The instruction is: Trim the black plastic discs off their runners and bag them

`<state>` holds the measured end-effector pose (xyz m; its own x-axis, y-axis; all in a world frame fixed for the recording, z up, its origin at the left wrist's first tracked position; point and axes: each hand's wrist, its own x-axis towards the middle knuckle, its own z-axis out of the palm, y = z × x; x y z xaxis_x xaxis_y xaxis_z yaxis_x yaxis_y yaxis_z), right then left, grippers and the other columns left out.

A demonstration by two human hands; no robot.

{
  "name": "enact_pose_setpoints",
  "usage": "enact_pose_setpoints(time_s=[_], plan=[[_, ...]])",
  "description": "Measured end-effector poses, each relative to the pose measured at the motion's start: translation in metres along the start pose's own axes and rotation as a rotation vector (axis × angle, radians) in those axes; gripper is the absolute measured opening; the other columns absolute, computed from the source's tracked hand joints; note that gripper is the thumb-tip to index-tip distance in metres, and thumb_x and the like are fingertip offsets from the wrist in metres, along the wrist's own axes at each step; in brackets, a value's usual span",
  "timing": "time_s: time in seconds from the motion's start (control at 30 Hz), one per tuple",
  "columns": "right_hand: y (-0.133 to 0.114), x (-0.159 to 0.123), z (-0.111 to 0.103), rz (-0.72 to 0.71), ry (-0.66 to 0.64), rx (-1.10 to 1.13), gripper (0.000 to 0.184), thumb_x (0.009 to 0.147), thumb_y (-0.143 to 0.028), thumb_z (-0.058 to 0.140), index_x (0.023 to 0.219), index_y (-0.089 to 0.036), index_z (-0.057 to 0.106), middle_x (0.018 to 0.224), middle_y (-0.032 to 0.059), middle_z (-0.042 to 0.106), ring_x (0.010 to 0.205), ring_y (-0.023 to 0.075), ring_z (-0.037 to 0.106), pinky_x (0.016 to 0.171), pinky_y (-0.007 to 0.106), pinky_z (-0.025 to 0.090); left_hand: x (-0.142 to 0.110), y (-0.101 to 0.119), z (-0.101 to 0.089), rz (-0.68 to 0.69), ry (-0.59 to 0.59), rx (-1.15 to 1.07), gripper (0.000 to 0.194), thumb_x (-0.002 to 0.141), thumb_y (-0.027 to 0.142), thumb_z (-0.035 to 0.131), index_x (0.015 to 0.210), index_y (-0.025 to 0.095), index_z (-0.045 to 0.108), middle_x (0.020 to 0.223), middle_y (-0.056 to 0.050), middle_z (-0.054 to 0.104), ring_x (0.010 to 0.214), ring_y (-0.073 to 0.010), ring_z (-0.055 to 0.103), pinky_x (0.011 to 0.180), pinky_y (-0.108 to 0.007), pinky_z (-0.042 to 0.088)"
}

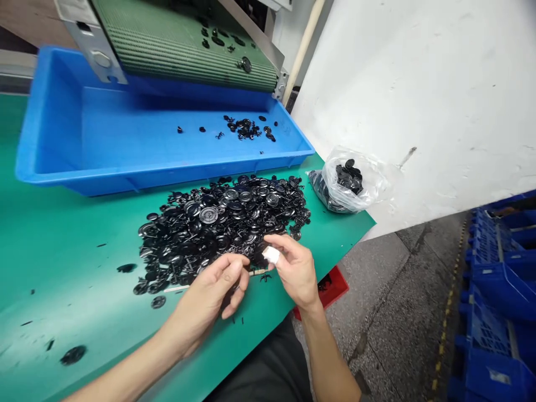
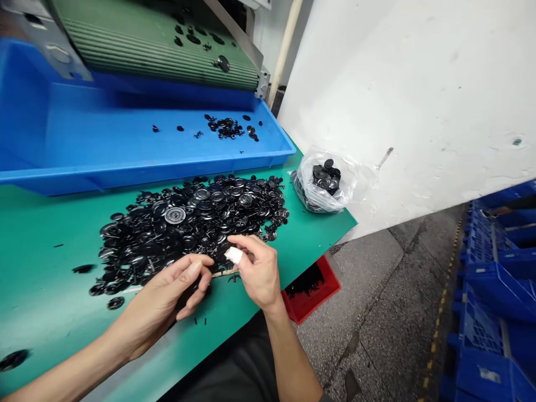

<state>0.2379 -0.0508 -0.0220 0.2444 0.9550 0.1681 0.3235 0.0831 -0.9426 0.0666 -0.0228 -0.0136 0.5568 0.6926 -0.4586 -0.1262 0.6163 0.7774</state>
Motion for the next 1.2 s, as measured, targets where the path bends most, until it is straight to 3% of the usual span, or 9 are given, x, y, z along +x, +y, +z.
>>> enact_pose_setpoints(time_s=[0.1, 0.23, 0.43, 0.57, 0.67, 0.77, 0.93, 1.07, 1.2], plan=[[-0.002, -0.007, 0.01, 0.041, -0.124, 0.054, 0.033, 0.087, -0.009, 0.05, 0.107, -0.023, 0.072, 0.092, 0.0001, 0.066, 0.061, 0.0079, 0.062, 0.059, 0.021, 0.052, 0.0, 0.001, -0.001, 0.042, -0.031, 0.033, 0.035, 0.092, 0.053, 0.054, 0.083, 0.019, 0.056, 0.062, 0.005, 0.053, 0.044, -0.0064, 0.036, 0.041, -0.019, 0.031], [-0.01, -0.013, 0.018, -0.095, -0.201, -0.164, 0.035, 0.088, -0.009, 0.05, 0.115, -0.02, 0.07, 0.106, 0.005, 0.068, 0.093, 0.0148, 0.065, 0.083, 0.026, 0.052, 0.002, -0.001, -0.008, 0.082, -0.014, 0.112, 0.039, 0.09, 0.053, 0.057, 0.073, 0.018, 0.052, 0.054, 0.007, 0.047, 0.044, -0.0067, 0.036, 0.041, -0.018, 0.028], [-0.018, -0.01, 0.017, -0.015, -0.228, -0.308, 0.025, 0.082, -0.005, 0.06, 0.097, -0.02, 0.074, 0.079, -0.0017, 0.067, 0.068, 0.0104, 0.058, 0.069, 0.022, 0.048, 0.0, -0.006, -0.013, 0.171, 0.027, 0.419, 0.041, 0.094, 0.055, 0.048, 0.073, 0.02, 0.051, 0.055, 0.005, 0.051, 0.046, -0.0087, 0.041, 0.044, -0.021, 0.032], [-0.022, -0.011, 0.016, 0.022, -0.255, -0.216, 0.034, 0.082, -0.004, 0.056, 0.105, -0.023, 0.073, 0.088, -0.0021, 0.068, 0.069, 0.009, 0.061, 0.068, 0.02, 0.05, -0.006, -0.013, -0.012, 0.337, 0.083, 0.601, 0.032, 0.098, 0.049, 0.041, 0.087, 0.022, 0.054, 0.058, 0.005, 0.052, 0.049, -0.0116, 0.045, 0.048, -0.024, 0.038], [-0.025, -0.014, 0.016, 0.075, -0.221, -0.049, 0.036, 0.084, -0.006, 0.054, 0.112, -0.021, 0.071, 0.097, -0.0001, 0.068, 0.069, 0.0079, 0.065, 0.067, 0.019, 0.054, -0.007, -0.019, -0.013, 0.463, 0.076, 0.724, 0.027, 0.099, 0.042, 0.039, 0.111, 0.022, 0.051, 0.062, 0.005, 0.056, 0.053, -0.0144, 0.052, 0.052, -0.026, 0.044], [-0.028, -0.018, 0.016, 0.002, -0.175, -0.037, 0.038, 0.085, -0.006, 0.051, 0.115, -0.021, 0.07, 0.106, 0.0021, 0.069, 0.094, 0.0123, 0.067, 0.085, 0.022, 0.054, -0.005, -0.023, -0.018, 0.52, 0.083, 0.842, 0.031, 0.098, 0.04, 0.042, 0.12, 0.02, 0.048, 0.068, 0.002, 0.06, 0.054, -0.0155, 0.055, 0.051, -0.027, 0.047], [-0.022, -0.023, 0.023, -0.027, -0.1, -0.11, 0.035, 0.085, -0.011, 0.056, 0.116, -0.019, 0.071, 0.105, 0.0035, 0.069, 0.086, 0.0117, 0.066, 0.077, 0.02, 0.055, -0.001, -0.026, -0.022, 0.547, 0.107, 0.939, 0.031, 0.096, 0.037, 0.043, 0.119, 0.019, 0.05, 0.066, 0.002, 0.061, 0.053, -0.0166, 0.058, 0.049, -0.027, 0.048], [-0.014, -0.024, 0.031, -0.101, -0.016, -0.196, 0.027, 0.089, -0.012, 0.053, 0.106, -0.016, 0.074, 0.097, 0.0049, 0.07, 0.091, 0.0139, 0.066, 0.085, 0.023, 0.053, -0.003, -0.028, -0.018, 0.552, 0.103, 0.939, 0.018, 0.095, 0.037, 0.045, 0.101, 0.022, 0.054, 0.06, 0.004, 0.059, 0.049, -0.0154, 0.056, 0.046, -0.025, 0.047], [-0.013, -0.022, 0.036, -0.106, 0.031, -0.217, 0.026, 0.089, -0.01, 0.048, 0.092, -0.017, 0.073, 0.084, 0.0019, 0.067, 0.077, 0.0119, 0.062, 0.073, 0.022, 0.051, -0.005, -0.028, -0.016, 0.512, 0.112, 0.889, 0.02, 0.094, 0.04, 0.047, 0.103, 0.023, 0.052, 0.06, 0.004, 0.059, 0.05, -0.0161, 0.056, 0.047, -0.025, 0.047]])
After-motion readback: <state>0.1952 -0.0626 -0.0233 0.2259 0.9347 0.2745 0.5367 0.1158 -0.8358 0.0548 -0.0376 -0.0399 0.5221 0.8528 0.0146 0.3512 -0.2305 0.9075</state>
